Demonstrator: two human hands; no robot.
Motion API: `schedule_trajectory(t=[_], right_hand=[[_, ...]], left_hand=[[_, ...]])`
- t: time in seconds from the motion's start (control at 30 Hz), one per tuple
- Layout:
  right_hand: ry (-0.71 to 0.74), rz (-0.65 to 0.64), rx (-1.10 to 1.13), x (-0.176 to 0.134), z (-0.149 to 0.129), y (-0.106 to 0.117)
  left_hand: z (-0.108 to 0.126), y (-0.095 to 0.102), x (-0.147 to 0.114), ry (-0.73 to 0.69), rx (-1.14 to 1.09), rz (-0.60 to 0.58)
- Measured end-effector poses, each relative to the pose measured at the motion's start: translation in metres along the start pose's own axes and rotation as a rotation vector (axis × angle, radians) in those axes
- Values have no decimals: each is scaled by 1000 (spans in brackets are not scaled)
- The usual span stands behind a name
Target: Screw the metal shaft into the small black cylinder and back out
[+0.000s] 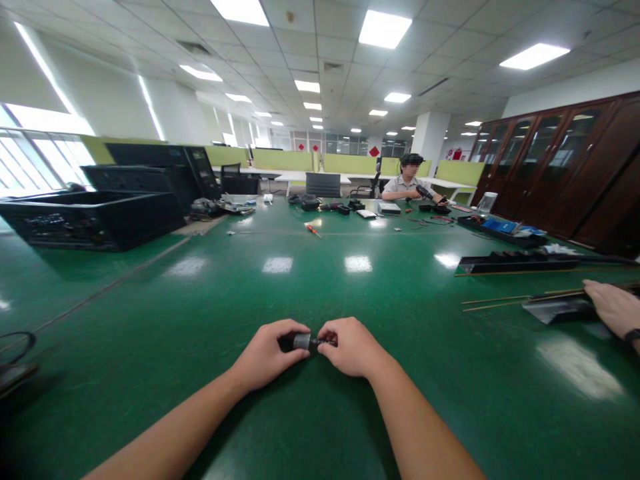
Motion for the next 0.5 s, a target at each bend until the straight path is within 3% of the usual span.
schedule_trajectory(t=[0.5], right_hand=[[-29,19,-8,1,3,1]], left_hand=[[1,2,-1,10,3,10]])
Point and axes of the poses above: each hand's wrist, its own x-axis towards the middle knuckle, its own y-axis out of the back of the hand, z = x × y, the point moved 3 cm from there along x, towards the middle knuckle, and after that the axes turned 14 degrees about -z, right-handed, at the moved point
